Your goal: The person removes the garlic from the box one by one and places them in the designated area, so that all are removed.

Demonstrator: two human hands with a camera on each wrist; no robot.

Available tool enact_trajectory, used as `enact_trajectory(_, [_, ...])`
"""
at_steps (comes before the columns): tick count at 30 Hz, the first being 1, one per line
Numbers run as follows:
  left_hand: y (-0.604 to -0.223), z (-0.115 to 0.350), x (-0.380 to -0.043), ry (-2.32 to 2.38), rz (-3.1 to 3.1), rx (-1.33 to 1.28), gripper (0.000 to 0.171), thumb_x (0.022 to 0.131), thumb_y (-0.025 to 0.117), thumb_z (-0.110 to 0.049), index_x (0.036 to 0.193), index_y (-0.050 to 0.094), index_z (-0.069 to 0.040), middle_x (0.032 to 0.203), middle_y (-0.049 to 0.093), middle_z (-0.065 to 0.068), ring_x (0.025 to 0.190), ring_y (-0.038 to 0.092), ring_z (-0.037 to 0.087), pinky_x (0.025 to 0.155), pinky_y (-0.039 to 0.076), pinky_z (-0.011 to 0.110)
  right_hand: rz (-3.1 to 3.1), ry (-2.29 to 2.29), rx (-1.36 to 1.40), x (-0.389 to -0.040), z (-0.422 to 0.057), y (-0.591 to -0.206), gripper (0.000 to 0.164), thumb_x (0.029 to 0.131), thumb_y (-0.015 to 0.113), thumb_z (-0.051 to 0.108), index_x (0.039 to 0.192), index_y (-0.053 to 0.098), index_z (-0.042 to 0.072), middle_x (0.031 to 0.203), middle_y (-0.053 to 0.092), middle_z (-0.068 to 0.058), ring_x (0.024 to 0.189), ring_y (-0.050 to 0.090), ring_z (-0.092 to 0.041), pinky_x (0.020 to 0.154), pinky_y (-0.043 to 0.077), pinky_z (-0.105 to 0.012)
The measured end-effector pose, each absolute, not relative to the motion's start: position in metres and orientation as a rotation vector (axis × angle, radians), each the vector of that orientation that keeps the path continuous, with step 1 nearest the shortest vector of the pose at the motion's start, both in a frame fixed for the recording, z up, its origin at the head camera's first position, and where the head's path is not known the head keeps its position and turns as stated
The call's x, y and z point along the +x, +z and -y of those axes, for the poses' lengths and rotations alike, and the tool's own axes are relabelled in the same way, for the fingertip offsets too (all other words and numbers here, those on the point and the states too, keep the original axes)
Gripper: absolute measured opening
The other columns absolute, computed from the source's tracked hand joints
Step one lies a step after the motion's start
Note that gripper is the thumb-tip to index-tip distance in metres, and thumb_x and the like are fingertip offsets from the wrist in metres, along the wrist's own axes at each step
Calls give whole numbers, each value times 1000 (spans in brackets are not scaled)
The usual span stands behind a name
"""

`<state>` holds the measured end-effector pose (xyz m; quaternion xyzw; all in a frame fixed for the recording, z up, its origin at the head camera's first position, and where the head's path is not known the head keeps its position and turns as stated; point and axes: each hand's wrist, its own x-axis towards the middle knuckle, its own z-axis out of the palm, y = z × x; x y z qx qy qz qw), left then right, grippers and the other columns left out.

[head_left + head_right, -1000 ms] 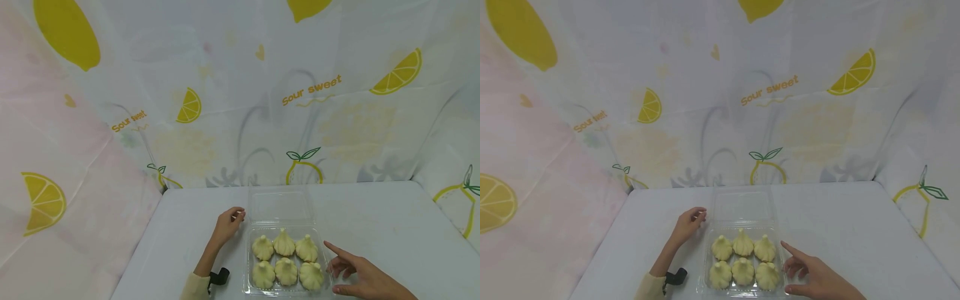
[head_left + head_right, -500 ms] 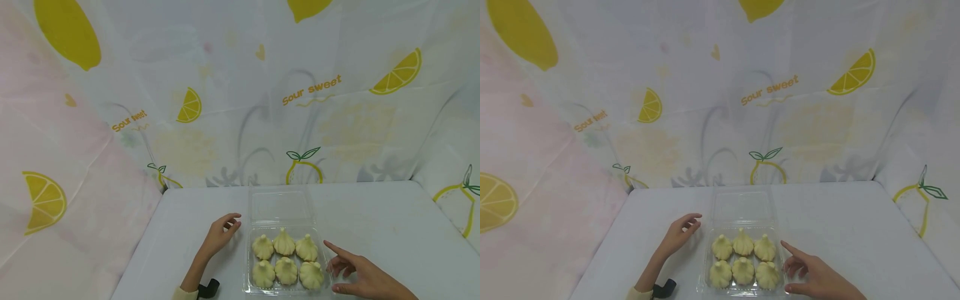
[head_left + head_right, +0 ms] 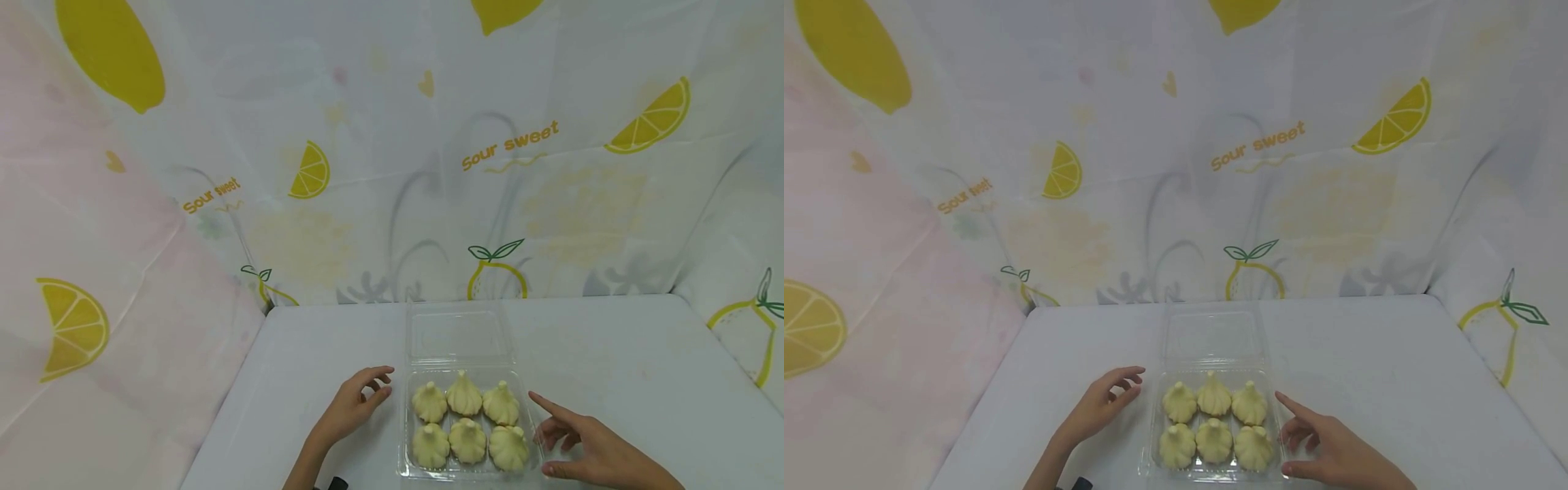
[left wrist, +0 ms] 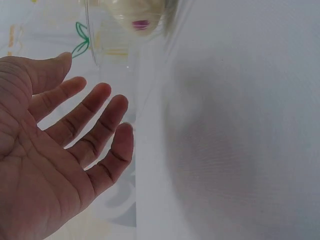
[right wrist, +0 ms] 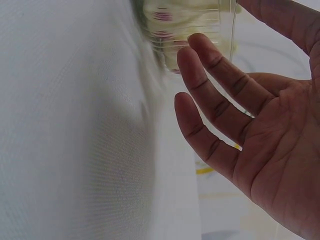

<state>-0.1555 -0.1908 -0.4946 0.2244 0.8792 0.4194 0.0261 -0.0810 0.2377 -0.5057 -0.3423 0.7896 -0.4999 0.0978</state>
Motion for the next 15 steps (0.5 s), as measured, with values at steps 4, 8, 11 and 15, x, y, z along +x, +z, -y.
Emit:
enact_trajectory(4, [-496, 195, -148, 1276, -2684, 736, 41, 99, 61, -31, 135, 58, -10, 116, 65, 5, 97, 61, 14, 68, 49, 27, -2335, -1476, -1014, -81, -238, -506, 87, 90, 73, 10, 156, 17, 1, 106, 65, 0, 93, 62, -8, 70, 54, -29])
enact_trajectory(8, [-496, 198, -141, 1274, -2639, 778, 45, 99, 61, -32, 138, 54, -11, 124, 63, 8, 105, 62, 19, 73, 51, 30, -2336, -1473, -1011, -81, -238, -506, 87, 90, 73, 9, 156, 17, 0, 106, 65, 0, 93, 62, -8, 70, 54, -29])
enact_trajectory(11, [-493, 199, -136, 1266, -2595, 817, 49, 99, 61, -33, 142, 51, -11, 131, 59, 10, 112, 60, 26, 78, 52, 34, -2341, -1469, -1003, -81, -238, -506, 87, 90, 73, 10, 156, 17, -1, 106, 65, 0, 93, 62, -8, 69, 54, -29])
enact_trajectory(15, [-491, 199, -128, 1241, -2532, 842, 53, 99, 62, -34, 145, 47, -12, 140, 53, 7, 118, 55, 32, 84, 52, 40, -2339, -1467, -992, -80, -238, -505, 87, 90, 73, 10, 155, 17, -1, 106, 65, 0, 92, 62, -8, 69, 54, -30])
